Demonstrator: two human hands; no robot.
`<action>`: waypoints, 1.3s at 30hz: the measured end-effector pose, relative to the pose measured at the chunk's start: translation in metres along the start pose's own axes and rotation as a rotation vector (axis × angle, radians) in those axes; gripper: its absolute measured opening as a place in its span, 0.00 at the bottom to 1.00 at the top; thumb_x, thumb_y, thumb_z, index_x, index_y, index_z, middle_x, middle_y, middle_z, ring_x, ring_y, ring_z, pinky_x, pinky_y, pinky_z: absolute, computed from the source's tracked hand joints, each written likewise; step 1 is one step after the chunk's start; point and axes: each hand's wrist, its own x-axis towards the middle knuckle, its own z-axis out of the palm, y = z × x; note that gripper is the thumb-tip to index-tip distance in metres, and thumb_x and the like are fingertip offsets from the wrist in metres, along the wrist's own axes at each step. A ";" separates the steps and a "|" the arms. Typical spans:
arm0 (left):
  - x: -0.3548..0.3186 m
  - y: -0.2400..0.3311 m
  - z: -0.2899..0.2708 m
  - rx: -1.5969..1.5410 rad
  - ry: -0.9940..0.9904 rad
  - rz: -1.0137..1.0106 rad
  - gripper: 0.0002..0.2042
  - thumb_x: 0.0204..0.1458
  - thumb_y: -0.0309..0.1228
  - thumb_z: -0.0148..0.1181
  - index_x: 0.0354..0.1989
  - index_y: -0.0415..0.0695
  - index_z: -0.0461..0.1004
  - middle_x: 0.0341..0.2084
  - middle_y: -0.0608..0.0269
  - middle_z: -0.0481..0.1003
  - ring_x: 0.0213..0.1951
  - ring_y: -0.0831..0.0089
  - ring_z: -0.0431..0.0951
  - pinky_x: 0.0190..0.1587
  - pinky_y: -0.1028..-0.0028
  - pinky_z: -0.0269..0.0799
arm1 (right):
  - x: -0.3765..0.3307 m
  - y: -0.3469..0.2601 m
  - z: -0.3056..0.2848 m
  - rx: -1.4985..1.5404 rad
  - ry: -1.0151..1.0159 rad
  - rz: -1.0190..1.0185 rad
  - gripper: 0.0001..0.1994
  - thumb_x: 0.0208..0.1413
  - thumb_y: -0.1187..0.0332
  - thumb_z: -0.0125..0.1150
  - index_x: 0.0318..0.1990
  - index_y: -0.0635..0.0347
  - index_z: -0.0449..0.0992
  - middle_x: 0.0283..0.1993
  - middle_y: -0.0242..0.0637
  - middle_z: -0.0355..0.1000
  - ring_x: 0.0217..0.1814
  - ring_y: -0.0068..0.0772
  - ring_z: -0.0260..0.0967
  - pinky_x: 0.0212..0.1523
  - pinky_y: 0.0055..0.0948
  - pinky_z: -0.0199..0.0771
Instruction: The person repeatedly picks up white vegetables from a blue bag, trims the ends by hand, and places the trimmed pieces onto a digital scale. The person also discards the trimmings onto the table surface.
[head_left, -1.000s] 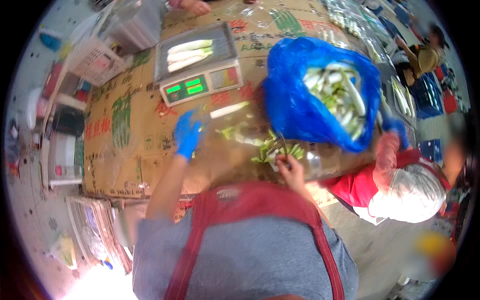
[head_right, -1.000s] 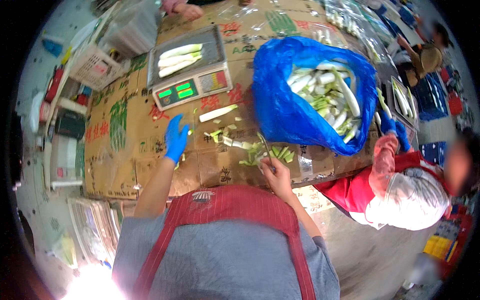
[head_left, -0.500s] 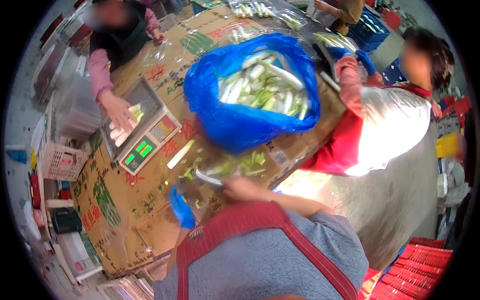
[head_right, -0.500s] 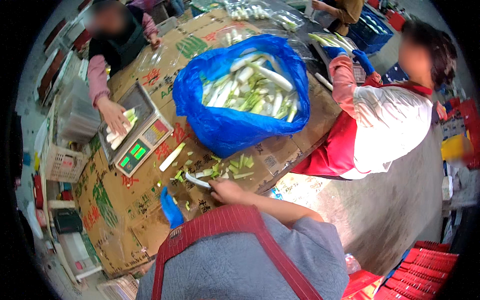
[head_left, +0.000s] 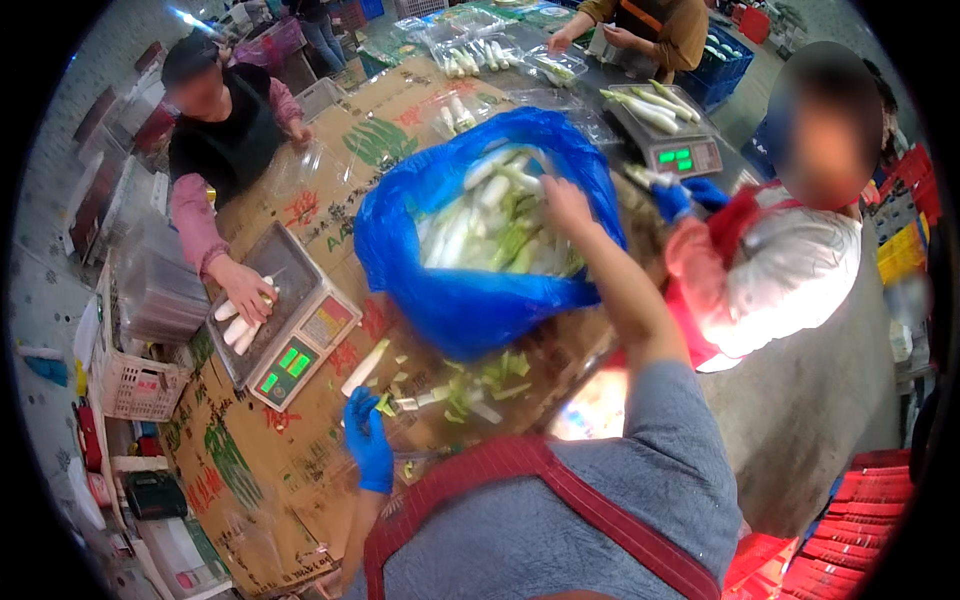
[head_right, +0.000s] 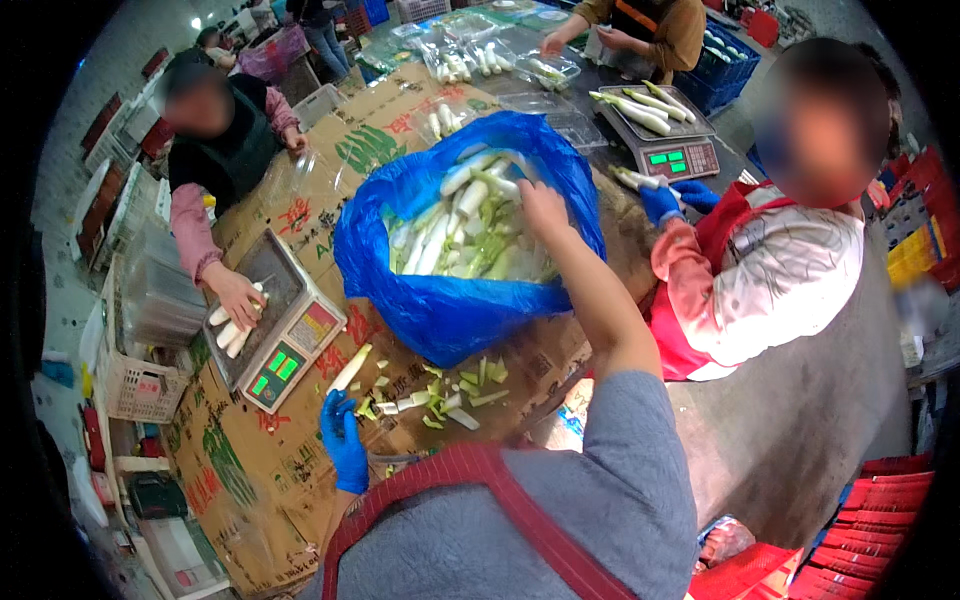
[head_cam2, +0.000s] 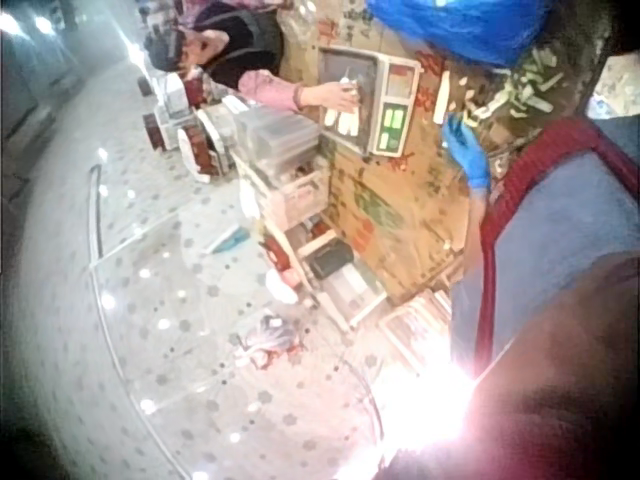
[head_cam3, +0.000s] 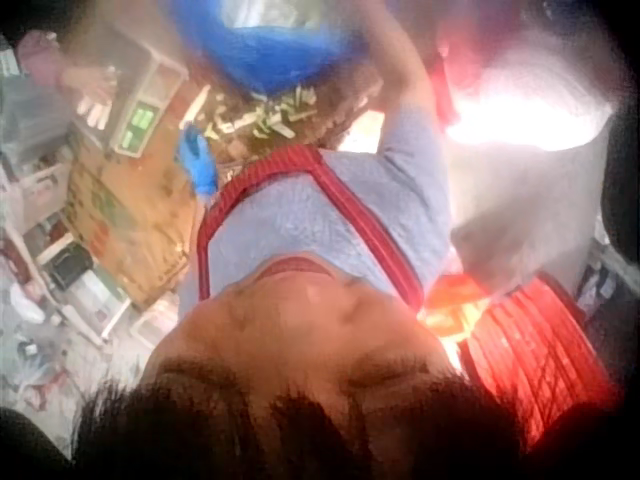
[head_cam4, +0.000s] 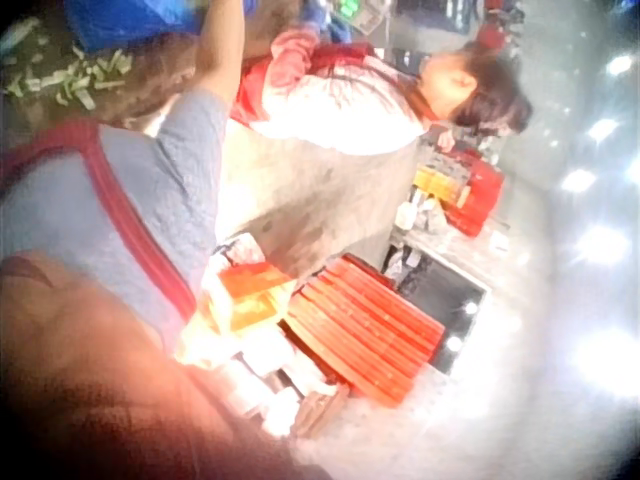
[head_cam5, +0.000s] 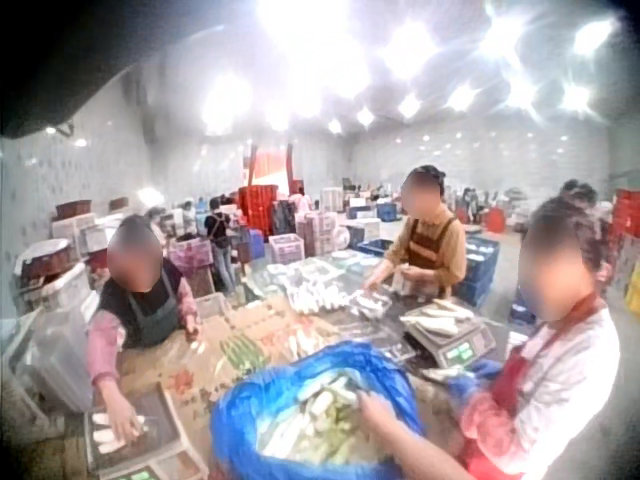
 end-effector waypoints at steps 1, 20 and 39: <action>0.005 0.007 0.003 -0.061 -0.051 -0.029 0.17 0.63 0.22 0.47 0.60 0.37 0.65 0.52 0.56 0.72 0.52 0.69 0.74 0.57 0.69 0.68 | 0.001 -0.006 -0.002 0.066 0.011 -0.011 0.21 0.50 0.69 0.63 0.54 0.56 0.70 0.47 0.49 0.73 0.46 0.55 0.71 0.48 0.48 0.71; 0.073 0.037 0.077 -1.137 -0.164 -0.729 0.20 0.55 0.32 0.54 0.56 0.42 0.68 0.40 0.53 0.73 0.45 0.59 0.74 0.54 0.60 0.72 | 0.105 -0.069 0.053 0.457 0.078 0.809 0.44 0.49 0.46 0.65 0.65 0.71 0.58 0.63 0.56 0.63 0.64 0.54 0.61 0.64 0.45 0.62; 0.115 0.100 0.098 -0.871 -0.604 -0.354 0.37 0.51 0.36 0.60 0.70 0.43 0.53 0.63 0.45 0.63 0.64 0.52 0.65 0.64 0.50 0.61 | -0.067 -0.140 -0.095 1.585 -0.438 0.052 0.37 0.42 0.73 0.56 0.66 0.57 0.59 0.48 0.33 0.67 0.46 0.31 0.67 0.48 0.33 0.72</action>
